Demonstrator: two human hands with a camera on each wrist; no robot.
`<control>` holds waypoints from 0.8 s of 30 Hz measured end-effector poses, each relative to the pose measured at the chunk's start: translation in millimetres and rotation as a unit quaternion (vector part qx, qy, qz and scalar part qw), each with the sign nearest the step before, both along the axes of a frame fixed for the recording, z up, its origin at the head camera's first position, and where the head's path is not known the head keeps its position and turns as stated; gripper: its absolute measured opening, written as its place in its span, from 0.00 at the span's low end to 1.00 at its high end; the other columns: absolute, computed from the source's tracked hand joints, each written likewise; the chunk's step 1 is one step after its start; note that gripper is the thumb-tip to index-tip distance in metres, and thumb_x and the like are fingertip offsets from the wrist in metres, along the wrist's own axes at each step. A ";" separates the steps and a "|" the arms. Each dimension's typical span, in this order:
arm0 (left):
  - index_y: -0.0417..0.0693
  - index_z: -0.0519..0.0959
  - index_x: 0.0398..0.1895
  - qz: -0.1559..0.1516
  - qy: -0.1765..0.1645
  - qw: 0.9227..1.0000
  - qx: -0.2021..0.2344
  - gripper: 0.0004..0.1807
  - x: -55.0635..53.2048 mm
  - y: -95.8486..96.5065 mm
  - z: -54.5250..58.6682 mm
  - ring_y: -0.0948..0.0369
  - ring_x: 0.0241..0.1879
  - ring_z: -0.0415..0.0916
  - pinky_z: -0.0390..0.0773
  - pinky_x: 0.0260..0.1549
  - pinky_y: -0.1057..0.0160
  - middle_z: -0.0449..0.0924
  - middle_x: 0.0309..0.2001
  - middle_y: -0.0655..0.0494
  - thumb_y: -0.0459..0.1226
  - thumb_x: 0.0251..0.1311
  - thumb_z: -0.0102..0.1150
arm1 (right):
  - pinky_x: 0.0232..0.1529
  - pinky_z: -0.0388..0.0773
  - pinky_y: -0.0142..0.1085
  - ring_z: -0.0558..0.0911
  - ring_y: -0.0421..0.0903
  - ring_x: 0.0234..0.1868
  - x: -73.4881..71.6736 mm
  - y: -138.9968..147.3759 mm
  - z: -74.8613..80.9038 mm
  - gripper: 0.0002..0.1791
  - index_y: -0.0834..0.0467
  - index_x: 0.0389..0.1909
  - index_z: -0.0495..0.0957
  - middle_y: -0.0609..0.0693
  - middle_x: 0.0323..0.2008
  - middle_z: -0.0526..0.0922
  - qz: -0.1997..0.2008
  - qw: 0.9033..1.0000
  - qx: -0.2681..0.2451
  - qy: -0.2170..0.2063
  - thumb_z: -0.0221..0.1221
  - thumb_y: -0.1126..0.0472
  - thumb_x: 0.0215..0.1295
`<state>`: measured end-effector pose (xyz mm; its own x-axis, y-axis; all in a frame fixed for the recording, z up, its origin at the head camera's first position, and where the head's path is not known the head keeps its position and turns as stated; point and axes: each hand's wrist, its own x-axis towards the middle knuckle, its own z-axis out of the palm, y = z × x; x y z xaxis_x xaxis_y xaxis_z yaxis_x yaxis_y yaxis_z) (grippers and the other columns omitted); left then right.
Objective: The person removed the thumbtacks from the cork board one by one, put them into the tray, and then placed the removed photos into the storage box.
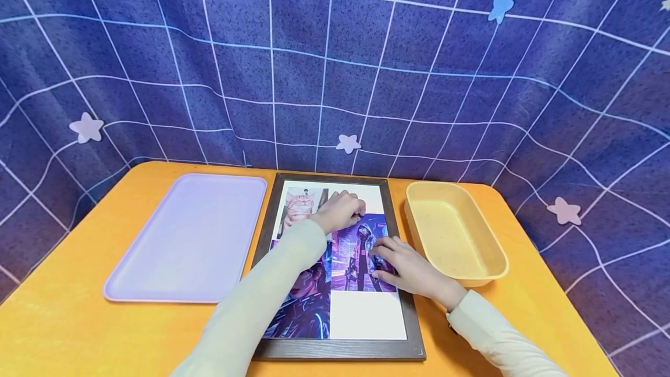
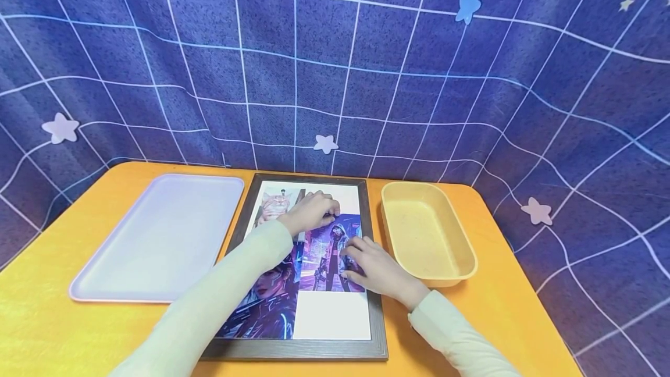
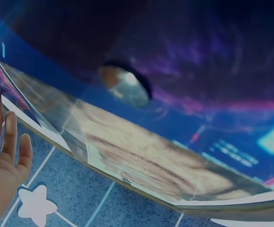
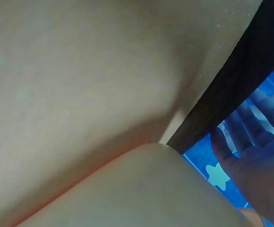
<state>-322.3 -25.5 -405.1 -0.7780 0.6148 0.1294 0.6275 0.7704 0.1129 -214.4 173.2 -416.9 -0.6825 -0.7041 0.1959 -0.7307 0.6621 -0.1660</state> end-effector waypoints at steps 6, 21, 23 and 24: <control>0.55 0.81 0.38 0.004 0.003 1.000 0.004 0.07 -1.2 0.8 -1.2 0.61 0.40 0.75 0.73 0.41 0.58 0.80 0.38 0.61 0.38 0.55 0.60 | 0.49 0.71 0.38 0.70 0.42 0.46 0.4 -0.6 0.4 0.20 0.55 0.47 0.76 0.46 0.46 0.74 0.003 1.000 0.000 0.005 0.60 0.49 0.57; 0.57 0.81 0.40 -0.003 -0.007 1.000 -0.003 0.09 -1.6 0.9 -2.0 0.60 0.43 0.75 0.72 0.45 0.57 0.81 0.40 0.61 0.36 0.58 0.56 | 0.48 0.71 0.38 0.70 0.41 0.46 -0.2 0.0 -0.7 0.19 0.55 0.47 0.76 0.45 0.45 0.74 0.005 1.000 -0.004 0.008 0.60 0.50 0.57; 0.57 0.81 0.40 -0.003 -0.008 1.000 -0.004 0.09 -1.2 0.6 -1.9 0.60 0.44 0.75 0.71 0.46 0.57 0.81 0.41 0.61 0.36 0.58 0.56 | 0.48 0.71 0.38 0.70 0.41 0.46 -0.3 0.1 -0.8 0.19 0.55 0.47 0.76 0.45 0.45 0.74 0.004 1.000 -0.004 0.006 0.60 0.49 0.58; 0.57 0.81 0.40 -0.003 -0.008 1.000 -0.006 0.09 -0.9 0.5 -1.7 0.60 0.44 0.74 0.70 0.47 0.58 0.81 0.41 0.61 0.37 0.58 0.56 | 0.48 0.71 0.38 0.70 0.41 0.46 -0.3 0.1 -1.0 0.19 0.55 0.47 0.76 0.45 0.45 0.74 0.004 1.000 -0.004 0.006 0.60 0.49 0.58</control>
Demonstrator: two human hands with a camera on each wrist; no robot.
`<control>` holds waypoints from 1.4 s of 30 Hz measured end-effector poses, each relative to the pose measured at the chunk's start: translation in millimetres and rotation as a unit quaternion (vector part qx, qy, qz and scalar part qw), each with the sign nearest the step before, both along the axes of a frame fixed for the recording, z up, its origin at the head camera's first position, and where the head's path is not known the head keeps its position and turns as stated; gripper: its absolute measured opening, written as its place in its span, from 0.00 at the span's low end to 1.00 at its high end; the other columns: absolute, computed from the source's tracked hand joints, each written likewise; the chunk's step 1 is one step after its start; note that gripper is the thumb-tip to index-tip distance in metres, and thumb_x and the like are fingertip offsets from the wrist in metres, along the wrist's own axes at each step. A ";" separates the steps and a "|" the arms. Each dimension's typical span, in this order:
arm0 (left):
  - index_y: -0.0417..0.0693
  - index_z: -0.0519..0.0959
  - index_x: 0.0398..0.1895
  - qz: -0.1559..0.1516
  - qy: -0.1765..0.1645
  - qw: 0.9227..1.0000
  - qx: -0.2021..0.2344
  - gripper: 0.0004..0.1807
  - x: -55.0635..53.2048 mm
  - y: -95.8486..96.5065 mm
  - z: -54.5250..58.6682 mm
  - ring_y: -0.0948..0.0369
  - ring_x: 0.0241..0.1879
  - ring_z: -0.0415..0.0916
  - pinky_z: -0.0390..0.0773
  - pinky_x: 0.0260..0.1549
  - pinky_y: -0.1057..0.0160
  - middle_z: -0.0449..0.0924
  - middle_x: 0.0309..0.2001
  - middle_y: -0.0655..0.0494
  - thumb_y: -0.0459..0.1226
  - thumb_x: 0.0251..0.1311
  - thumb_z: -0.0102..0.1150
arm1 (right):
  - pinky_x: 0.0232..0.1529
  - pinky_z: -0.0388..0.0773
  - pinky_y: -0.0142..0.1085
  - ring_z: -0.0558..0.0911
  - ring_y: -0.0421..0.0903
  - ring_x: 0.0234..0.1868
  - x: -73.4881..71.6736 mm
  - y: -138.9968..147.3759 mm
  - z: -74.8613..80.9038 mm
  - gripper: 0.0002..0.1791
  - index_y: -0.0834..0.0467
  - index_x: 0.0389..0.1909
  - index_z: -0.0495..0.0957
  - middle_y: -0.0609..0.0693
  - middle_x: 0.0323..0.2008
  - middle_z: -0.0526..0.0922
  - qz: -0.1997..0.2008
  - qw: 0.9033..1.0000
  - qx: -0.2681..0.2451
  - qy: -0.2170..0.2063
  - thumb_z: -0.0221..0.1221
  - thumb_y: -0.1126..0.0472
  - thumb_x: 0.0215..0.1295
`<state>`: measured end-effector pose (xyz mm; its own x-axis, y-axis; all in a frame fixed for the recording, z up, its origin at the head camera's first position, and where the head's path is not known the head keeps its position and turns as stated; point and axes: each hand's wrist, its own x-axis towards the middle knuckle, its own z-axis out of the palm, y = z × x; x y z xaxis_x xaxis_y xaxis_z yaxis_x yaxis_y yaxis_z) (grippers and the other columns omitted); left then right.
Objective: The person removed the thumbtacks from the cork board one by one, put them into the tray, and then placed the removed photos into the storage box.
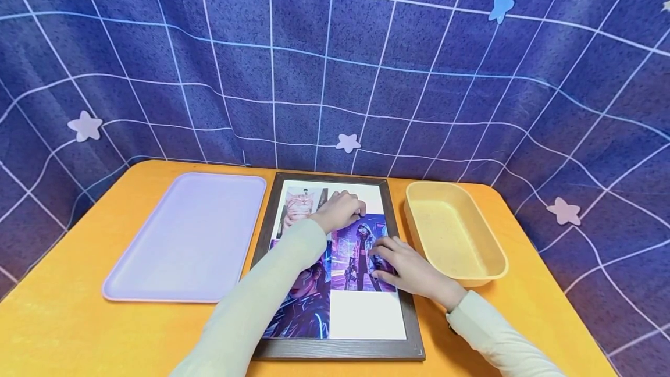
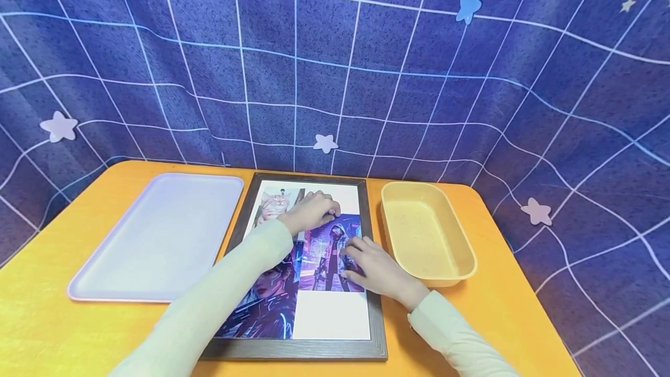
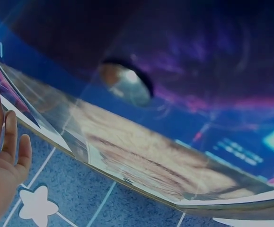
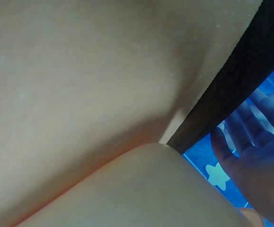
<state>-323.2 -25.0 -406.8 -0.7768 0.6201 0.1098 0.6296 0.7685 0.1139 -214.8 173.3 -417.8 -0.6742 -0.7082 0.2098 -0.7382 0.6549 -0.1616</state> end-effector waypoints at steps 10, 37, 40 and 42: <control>0.57 0.81 0.41 0.004 -0.004 1.000 -0.002 0.10 3.3 0.0 1.6 0.59 0.44 0.72 0.68 0.49 0.57 0.80 0.41 0.61 0.37 0.58 0.56 | 0.48 0.71 0.38 0.70 0.41 0.46 1.3 -0.4 0.3 0.19 0.55 0.47 0.76 0.45 0.45 0.74 0.000 1.000 -0.002 0.006 0.60 0.50 0.57; 0.57 0.81 0.42 0.011 0.000 1.000 -0.012 0.11 5.8 0.9 5.5 0.59 0.46 0.74 0.69 0.48 0.56 0.81 0.43 0.60 0.35 0.58 0.55 | 0.50 0.71 0.37 0.70 0.41 0.47 1.1 0.0 0.8 0.19 0.54 0.48 0.75 0.44 0.46 0.74 -0.009 1.000 0.005 -0.010 0.59 0.49 0.59; 0.56 0.81 0.42 0.009 -0.001 1.000 -0.010 0.11 6.3 0.9 6.2 0.59 0.46 0.74 0.70 0.48 0.56 0.81 0.42 0.60 0.34 0.58 0.55 | 0.50 0.71 0.38 0.70 0.41 0.47 1.7 -0.2 1.4 0.19 0.54 0.48 0.75 0.44 0.46 0.74 -0.012 1.000 0.005 -0.015 0.59 0.49 0.58; 0.56 0.81 0.42 0.008 -0.002 1.000 -0.008 0.12 6.3 0.9 6.1 0.59 0.46 0.75 0.70 0.48 0.56 0.81 0.42 0.60 0.34 0.58 0.54 | 0.50 0.71 0.38 0.70 0.41 0.47 2.0 -0.2 1.6 0.19 0.54 0.48 0.75 0.44 0.46 0.74 -0.013 1.000 0.005 -0.018 0.59 0.49 0.58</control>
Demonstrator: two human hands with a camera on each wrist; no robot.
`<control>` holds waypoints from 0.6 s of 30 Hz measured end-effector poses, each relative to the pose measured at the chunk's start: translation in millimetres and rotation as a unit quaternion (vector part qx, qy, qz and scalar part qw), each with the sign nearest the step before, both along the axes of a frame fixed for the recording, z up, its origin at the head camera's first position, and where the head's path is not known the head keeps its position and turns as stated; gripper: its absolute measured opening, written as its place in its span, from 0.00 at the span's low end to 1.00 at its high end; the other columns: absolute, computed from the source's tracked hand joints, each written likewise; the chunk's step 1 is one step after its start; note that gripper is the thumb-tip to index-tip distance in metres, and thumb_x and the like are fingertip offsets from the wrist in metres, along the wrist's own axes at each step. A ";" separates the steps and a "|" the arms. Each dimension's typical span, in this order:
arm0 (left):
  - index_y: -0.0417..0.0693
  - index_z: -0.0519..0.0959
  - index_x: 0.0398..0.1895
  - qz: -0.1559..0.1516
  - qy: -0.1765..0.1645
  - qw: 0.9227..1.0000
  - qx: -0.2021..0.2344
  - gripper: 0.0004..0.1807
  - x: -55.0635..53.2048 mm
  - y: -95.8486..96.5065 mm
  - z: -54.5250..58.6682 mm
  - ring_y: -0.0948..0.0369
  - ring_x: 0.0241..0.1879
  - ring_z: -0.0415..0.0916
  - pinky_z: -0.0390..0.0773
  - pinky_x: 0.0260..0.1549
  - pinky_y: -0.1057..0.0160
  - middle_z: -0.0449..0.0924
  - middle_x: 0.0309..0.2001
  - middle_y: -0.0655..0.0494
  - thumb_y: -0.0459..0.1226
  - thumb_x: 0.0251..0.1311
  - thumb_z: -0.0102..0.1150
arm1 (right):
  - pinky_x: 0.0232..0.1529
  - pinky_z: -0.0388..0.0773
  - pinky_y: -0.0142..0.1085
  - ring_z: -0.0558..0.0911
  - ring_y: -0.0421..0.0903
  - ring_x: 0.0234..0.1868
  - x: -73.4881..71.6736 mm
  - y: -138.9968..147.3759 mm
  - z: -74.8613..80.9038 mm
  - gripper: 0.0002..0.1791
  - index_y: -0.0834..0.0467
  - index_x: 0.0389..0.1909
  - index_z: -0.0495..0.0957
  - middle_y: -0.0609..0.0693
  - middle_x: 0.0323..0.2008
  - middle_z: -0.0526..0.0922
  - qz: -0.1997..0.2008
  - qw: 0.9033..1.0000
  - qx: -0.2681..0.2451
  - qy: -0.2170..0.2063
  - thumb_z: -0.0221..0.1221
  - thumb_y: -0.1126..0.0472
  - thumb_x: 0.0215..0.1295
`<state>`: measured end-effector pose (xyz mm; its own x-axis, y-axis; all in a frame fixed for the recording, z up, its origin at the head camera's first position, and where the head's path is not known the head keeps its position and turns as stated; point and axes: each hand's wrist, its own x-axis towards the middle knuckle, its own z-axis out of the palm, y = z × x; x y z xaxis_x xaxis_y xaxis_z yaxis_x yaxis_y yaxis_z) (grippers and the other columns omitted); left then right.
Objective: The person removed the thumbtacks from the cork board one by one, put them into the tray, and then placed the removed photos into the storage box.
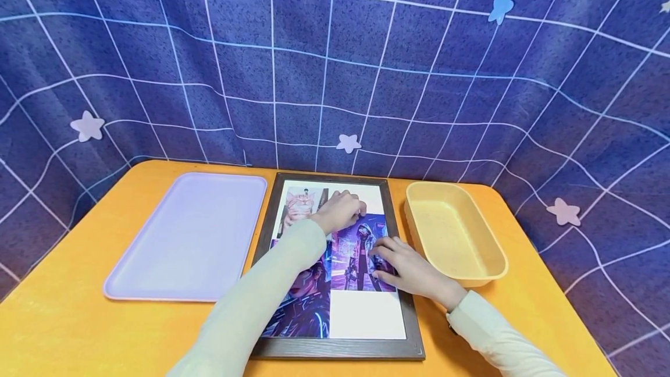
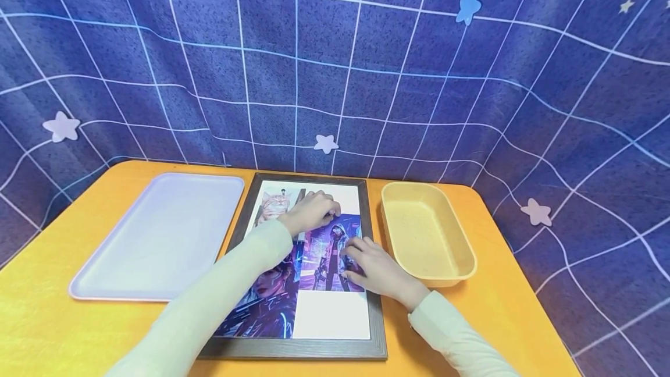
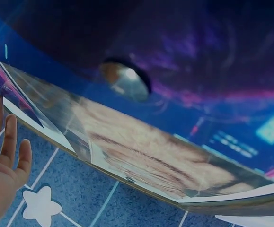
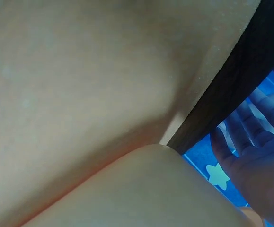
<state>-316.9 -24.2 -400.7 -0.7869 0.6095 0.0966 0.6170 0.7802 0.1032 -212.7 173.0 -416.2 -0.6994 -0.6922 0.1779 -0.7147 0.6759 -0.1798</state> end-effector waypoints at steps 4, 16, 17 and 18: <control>0.57 0.81 0.42 0.000 0.002 1.000 -0.003 0.12 0.3 0.1 -0.9 0.58 0.46 0.74 0.70 0.48 0.56 0.80 0.43 0.60 0.34 0.58 0.54 | 0.50 0.71 0.39 0.70 0.42 0.47 0.1 -0.4 -0.3 0.20 0.54 0.48 0.75 0.46 0.46 0.74 0.004 1.000 -0.001 0.004 0.60 0.50 0.57; 0.58 0.82 0.41 0.000 0.012 1.000 0.002 0.12 0.0 -0.6 0.1 0.59 0.44 0.74 0.70 0.45 0.57 0.80 0.41 0.61 0.34 0.57 0.54 | 0.49 0.71 0.38 0.70 0.41 0.46 0.2 -0.4 -0.6 0.19 0.54 0.48 0.76 0.44 0.45 0.74 0.006 1.000 -0.012 0.007 0.61 0.51 0.56; 0.58 0.82 0.41 -0.002 0.014 1.000 0.002 0.12 -0.1 -1.1 0.2 0.59 0.44 0.74 0.71 0.44 0.58 0.80 0.41 0.61 0.34 0.57 0.54 | 0.49 0.71 0.38 0.70 0.41 0.46 0.1 -0.5 -0.6 0.19 0.54 0.48 0.76 0.45 0.45 0.74 0.008 1.000 -0.013 0.008 0.61 0.51 0.56; 0.58 0.82 0.41 -0.003 0.015 1.000 0.002 0.12 -0.2 -1.6 0.4 0.59 0.43 0.74 0.71 0.44 0.58 0.80 0.41 0.61 0.34 0.57 0.54 | 0.49 0.71 0.38 0.70 0.41 0.46 0.0 -0.5 -0.7 0.19 0.54 0.48 0.76 0.44 0.45 0.74 0.006 1.000 -0.012 0.006 0.61 0.51 0.56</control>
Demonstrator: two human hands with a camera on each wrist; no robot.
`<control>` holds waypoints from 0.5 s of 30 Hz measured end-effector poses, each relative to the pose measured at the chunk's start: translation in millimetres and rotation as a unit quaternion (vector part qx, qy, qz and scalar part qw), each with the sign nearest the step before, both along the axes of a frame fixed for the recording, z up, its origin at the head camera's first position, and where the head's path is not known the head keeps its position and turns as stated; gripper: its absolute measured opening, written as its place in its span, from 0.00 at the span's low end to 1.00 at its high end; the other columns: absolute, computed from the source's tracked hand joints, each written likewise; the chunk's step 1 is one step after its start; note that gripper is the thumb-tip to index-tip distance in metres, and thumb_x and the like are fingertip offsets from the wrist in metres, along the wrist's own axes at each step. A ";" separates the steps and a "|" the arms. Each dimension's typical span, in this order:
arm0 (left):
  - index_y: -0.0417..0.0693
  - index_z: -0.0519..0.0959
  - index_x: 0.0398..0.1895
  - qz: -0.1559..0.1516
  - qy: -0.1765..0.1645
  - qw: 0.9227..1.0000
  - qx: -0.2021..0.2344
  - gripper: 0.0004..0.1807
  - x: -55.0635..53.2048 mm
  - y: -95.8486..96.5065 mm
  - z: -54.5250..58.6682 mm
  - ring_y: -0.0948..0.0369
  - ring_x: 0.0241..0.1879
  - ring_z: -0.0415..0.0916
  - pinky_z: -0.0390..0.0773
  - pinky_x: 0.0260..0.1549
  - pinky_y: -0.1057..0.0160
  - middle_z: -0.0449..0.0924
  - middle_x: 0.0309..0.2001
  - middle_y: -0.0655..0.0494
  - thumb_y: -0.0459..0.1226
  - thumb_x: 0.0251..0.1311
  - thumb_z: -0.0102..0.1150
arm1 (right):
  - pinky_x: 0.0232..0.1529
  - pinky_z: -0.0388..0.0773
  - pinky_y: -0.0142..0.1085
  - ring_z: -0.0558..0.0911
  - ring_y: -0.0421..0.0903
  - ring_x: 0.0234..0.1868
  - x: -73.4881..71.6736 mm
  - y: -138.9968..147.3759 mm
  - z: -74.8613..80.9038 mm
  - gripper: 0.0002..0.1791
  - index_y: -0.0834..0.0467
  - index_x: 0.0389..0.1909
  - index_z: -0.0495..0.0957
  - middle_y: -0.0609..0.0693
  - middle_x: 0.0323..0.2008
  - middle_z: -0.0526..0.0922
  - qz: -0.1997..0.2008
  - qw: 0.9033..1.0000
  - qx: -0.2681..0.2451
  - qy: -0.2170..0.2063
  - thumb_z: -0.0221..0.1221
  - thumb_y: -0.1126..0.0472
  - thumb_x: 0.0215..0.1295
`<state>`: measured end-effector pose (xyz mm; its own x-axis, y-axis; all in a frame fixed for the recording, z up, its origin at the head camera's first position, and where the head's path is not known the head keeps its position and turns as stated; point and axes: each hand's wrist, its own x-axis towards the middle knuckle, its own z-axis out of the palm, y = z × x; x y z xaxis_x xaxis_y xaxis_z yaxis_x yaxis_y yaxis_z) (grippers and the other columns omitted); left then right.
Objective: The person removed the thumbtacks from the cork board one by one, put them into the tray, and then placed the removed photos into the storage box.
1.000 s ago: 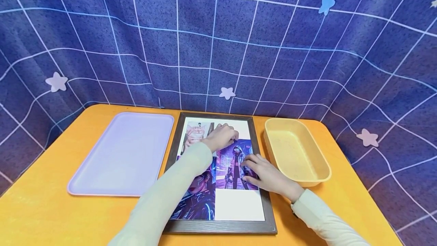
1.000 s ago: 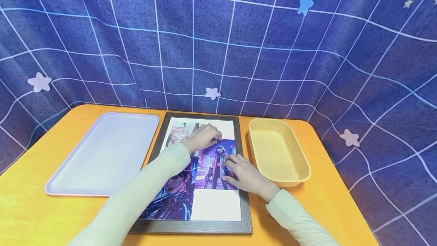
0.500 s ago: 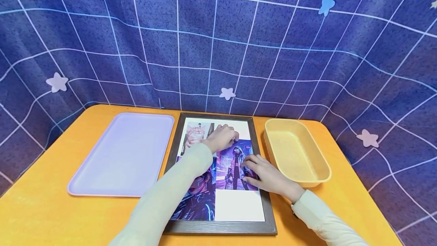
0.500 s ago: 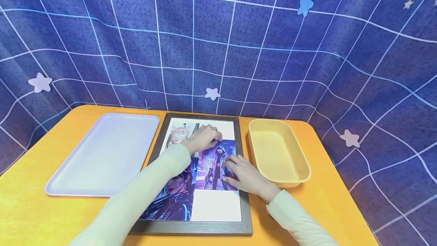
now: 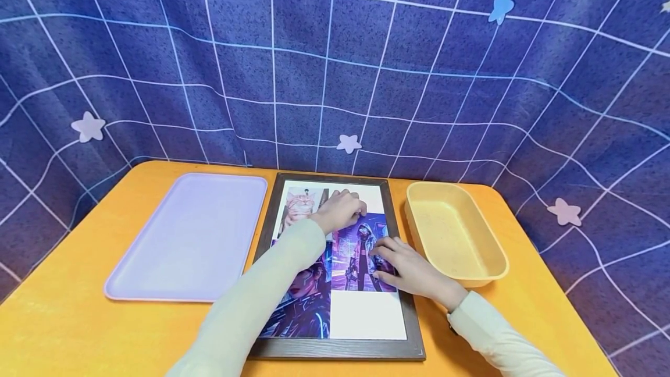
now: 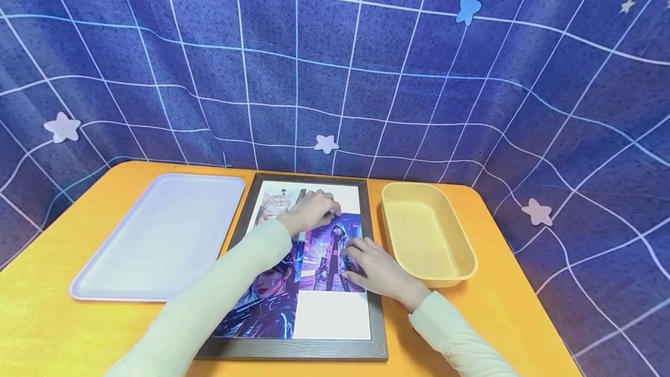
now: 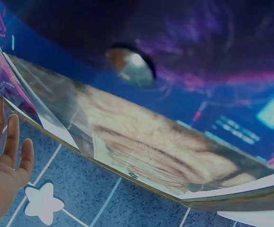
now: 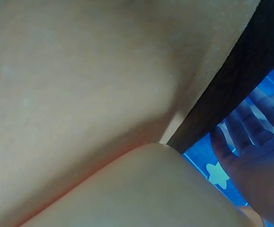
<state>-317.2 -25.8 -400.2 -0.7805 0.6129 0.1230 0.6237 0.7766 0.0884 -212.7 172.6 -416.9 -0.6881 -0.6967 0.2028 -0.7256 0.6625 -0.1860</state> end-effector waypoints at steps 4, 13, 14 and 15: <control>0.57 0.82 0.42 -0.006 -0.002 1.000 0.007 0.12 0.6 -2.7 1.8 0.59 0.43 0.74 0.71 0.44 0.57 0.80 0.41 0.61 0.34 0.57 0.54 | 0.50 0.71 0.38 0.70 0.41 0.46 -0.1 0.0 -0.1 0.19 0.53 0.48 0.75 0.44 0.46 0.74 -0.001 1.000 0.004 -0.006 0.60 0.50 0.57; 0.55 0.82 0.39 -0.030 0.011 0.999 0.031 0.10 2.9 -9.5 8.5 0.61 0.37 0.74 0.72 0.37 0.60 0.80 0.37 0.61 0.35 0.54 0.58 | 0.50 0.71 0.39 0.70 0.42 0.47 0.9 0.4 0.6 0.19 0.54 0.48 0.75 0.45 0.46 0.74 0.000 1.000 0.002 -0.001 0.61 0.51 0.57; 0.55 0.82 0.39 -0.033 0.013 0.999 0.033 0.10 3.1 -10.3 9.0 0.61 0.37 0.74 0.72 0.36 0.61 0.80 0.37 0.61 0.35 0.54 0.58 | 0.50 0.71 0.40 0.70 0.42 0.47 0.9 0.7 0.3 0.19 0.55 0.48 0.75 0.45 0.46 0.74 0.001 1.000 0.001 0.002 0.61 0.51 0.56; 0.55 0.82 0.39 -0.035 0.015 0.999 0.034 0.10 3.2 -11.1 9.4 0.61 0.37 0.74 0.72 0.36 0.61 0.80 0.37 0.61 0.35 0.53 0.58 | 0.49 0.71 0.40 0.70 0.42 0.46 0.9 0.8 0.2 0.19 0.55 0.48 0.76 0.46 0.46 0.74 0.003 1.000 0.000 0.006 0.61 0.52 0.56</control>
